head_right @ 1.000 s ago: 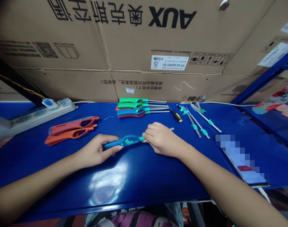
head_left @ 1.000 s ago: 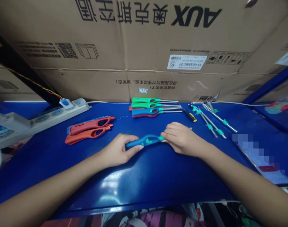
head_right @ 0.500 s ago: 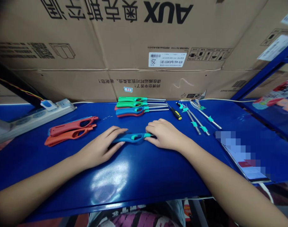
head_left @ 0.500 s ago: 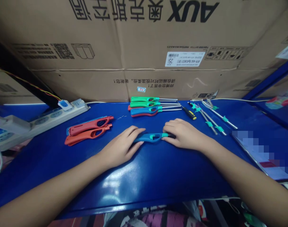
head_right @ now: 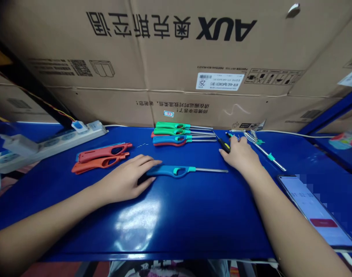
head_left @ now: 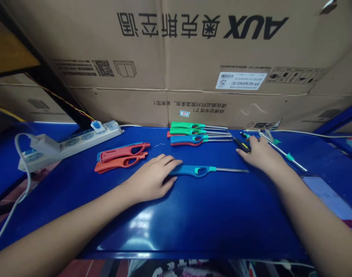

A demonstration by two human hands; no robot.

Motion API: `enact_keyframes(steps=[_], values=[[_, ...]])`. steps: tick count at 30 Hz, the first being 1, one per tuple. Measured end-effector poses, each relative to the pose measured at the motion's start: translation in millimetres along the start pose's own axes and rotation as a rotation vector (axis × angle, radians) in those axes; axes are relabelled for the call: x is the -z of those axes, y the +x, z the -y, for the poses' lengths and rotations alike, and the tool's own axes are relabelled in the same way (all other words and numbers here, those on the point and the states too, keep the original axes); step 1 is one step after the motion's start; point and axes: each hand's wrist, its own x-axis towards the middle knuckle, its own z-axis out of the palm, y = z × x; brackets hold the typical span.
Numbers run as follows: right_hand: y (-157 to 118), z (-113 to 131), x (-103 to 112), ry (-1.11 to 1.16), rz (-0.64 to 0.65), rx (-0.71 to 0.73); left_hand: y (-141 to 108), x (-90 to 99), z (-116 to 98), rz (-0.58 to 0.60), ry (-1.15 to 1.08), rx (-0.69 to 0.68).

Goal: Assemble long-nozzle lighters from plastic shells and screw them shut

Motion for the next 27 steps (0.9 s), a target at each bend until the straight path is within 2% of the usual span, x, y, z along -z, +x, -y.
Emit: enact_keyframes(steps=[2,3,5,8,10,11,13,15,17,21,27], values=[[0.1,2.3,0.1,-0.01,0.123,-0.031,-0.2,-2.5,1.6,0.002,-0.005,-0.007],[-0.3,4.0,1.5,0.001,0.127,-0.033,0.0,-4.7,2.5,-0.012,-0.036,-0.008],[-2.2,7.8,6.2,0.058,0.005,-0.028,1.0,-10.3,4.3,-0.055,-0.124,-0.009],[-9.2,18.2,13.7,0.311,-0.31,-0.004,3.2,-19.2,6.4,-0.114,-0.252,-0.018],[-18.8,32.6,16.4,0.564,-0.366,0.064,4.5,-23.6,7.2,-0.135,-0.314,-0.032],[-25.2,42.5,16.9,0.682,-0.319,0.126,4.9,-24.9,7.2,-0.139,-0.336,-0.039],[-40.0,66.5,16.7,0.84,-0.136,0.286,4.8,-26.1,6.2,-0.14,-0.357,-0.053],[-53.9,92.0,15.9,0.845,0.006,0.466,3.6,-25.9,4.0,-0.138,-0.349,-0.064],[-63.0,114.0,14.8,0.819,0.099,0.523,1.8,-25.6,1.3,-0.13,-0.333,-0.07],[-63.4,138.1,9.3,0.716,0.044,0.488,-1.4,-26.9,-2.6,-0.106,-0.328,-0.094],[-57.1,143.3,-1.7,0.662,0.034,0.526,-1.5,-29.4,-3.1,-0.092,-0.346,-0.125]])
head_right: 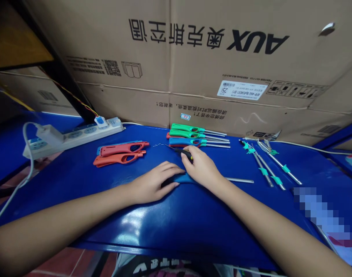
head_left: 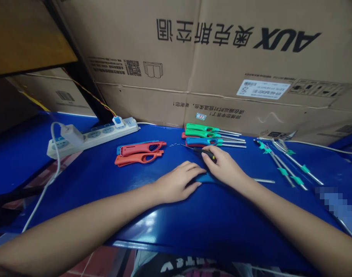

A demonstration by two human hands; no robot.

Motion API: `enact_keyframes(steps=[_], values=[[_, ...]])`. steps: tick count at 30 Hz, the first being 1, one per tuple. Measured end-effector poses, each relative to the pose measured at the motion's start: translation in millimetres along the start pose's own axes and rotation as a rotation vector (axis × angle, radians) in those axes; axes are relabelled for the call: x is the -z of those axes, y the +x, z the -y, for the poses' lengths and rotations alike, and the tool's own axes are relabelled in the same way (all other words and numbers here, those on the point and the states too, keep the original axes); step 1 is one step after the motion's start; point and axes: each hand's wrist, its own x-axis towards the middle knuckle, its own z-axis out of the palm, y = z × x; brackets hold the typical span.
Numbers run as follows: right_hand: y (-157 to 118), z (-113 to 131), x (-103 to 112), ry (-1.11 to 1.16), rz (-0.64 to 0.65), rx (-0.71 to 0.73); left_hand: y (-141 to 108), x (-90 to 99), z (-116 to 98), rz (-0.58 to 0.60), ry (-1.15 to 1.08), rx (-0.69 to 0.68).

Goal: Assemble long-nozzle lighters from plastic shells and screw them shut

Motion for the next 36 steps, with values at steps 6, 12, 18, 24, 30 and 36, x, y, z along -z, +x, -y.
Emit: enact_keyframes(steps=[6,12,18,24,30,36], values=[[-2.8,-2.8,10.0,0.184,-0.11,-0.006,2.6,1.4,0.7,-0.001,-0.039,-0.019],[-18.3,5.6,36.1,0.751,-0.259,-0.125,3.4,-0.9,-3.0,-0.007,-0.097,-0.025],[-24.6,7.7,43.1,1.154,-0.358,-0.14,2.3,-4.7,-16.7,0.072,-0.059,-0.033],[-20.6,-2.8,49.5,1.277,-0.359,-0.115,1.7,-3.5,-18.8,0.164,-0.003,-0.074],[-21.1,-6.3,54.5,1.28,-0.314,-0.038,4.9,-9.5,-15.6,0.105,-0.009,-0.058],[-25.8,2.4,52.3,1.242,-0.21,-0.045,8.1,-11.8,-17.7,0.003,-0.058,-0.056]])
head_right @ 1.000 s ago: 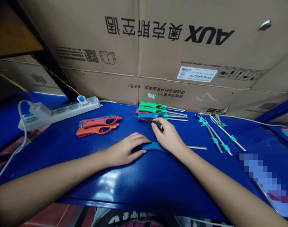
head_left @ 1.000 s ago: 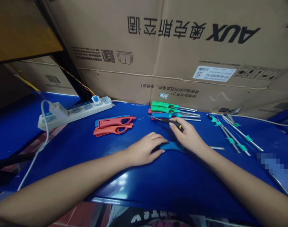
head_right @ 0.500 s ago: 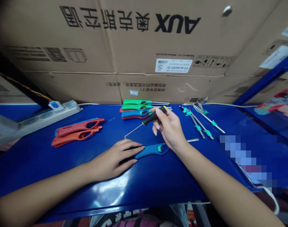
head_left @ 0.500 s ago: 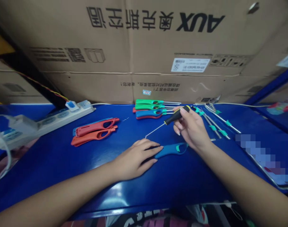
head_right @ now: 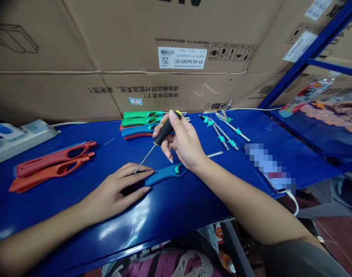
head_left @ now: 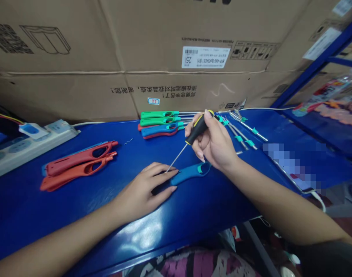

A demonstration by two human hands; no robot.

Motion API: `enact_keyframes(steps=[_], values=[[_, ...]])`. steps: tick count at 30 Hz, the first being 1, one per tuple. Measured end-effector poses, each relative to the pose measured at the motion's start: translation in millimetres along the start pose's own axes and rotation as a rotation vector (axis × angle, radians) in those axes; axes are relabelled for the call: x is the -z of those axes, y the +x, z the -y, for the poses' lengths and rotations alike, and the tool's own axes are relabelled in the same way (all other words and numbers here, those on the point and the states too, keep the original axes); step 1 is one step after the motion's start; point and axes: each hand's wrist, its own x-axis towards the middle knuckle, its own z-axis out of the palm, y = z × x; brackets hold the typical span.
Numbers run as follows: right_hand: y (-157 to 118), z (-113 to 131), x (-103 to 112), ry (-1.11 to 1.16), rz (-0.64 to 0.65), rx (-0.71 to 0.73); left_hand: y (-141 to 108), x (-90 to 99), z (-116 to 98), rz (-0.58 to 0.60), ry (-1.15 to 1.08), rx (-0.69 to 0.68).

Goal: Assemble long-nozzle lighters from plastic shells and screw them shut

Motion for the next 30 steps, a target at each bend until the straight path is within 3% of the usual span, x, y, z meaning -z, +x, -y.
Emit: enact_keyframes(steps=[8,13,30], values=[[-1.7,-5.3,-0.6,-0.038,-0.031,-0.035,-2.6,7.0,1.6,-0.159,-0.121,0.042],[-3.3,-6.4,-3.7,-0.029,-0.034,-0.061,-1.5,8.2,2.2,-0.209,-0.135,-0.025],[-7.0,-7.9,-6.6,-0.035,-0.034,-0.026,-1.6,9.4,5.4,-0.246,-0.182,-0.064]])
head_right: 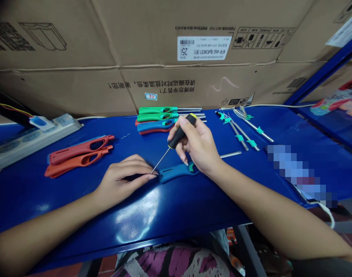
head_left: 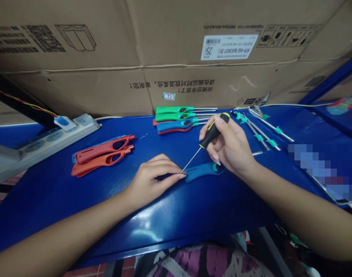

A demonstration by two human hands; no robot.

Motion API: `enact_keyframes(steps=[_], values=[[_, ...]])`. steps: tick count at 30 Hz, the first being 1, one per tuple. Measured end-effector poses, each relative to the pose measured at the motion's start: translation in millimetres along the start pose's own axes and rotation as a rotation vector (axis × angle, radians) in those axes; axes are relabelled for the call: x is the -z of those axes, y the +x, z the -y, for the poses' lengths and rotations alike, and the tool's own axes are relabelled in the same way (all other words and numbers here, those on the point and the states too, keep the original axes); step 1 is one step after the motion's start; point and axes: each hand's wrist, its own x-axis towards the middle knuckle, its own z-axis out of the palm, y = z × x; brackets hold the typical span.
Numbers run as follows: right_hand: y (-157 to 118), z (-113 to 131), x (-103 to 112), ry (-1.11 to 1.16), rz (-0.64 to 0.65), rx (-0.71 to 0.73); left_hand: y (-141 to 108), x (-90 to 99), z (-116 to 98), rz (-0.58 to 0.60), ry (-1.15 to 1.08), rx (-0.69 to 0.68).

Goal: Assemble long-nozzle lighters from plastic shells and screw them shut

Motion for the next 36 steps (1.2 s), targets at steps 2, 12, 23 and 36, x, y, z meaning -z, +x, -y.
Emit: enact_keyframes(steps=[2,12,23,36], values=[[-1.5,0.3,0.6,-0.024,0.021,0.028,-0.5,-0.8,-0.1,-0.004,0.01,0.013],[-24.0,21.7,3.7,-0.274,0.383,0.145,0.4,-2.0,-3.2,0.056,0.01,0.046],[-31.0,-6.8,-5.1,-0.72,0.167,0.596,-0.1,-2.8,-1.9,0.063,0.119,-0.052],[-30.2,-9.5,-6.7,-0.694,0.116,0.616,-2.3,-3.9,3.8,0.106,0.161,0.012]])
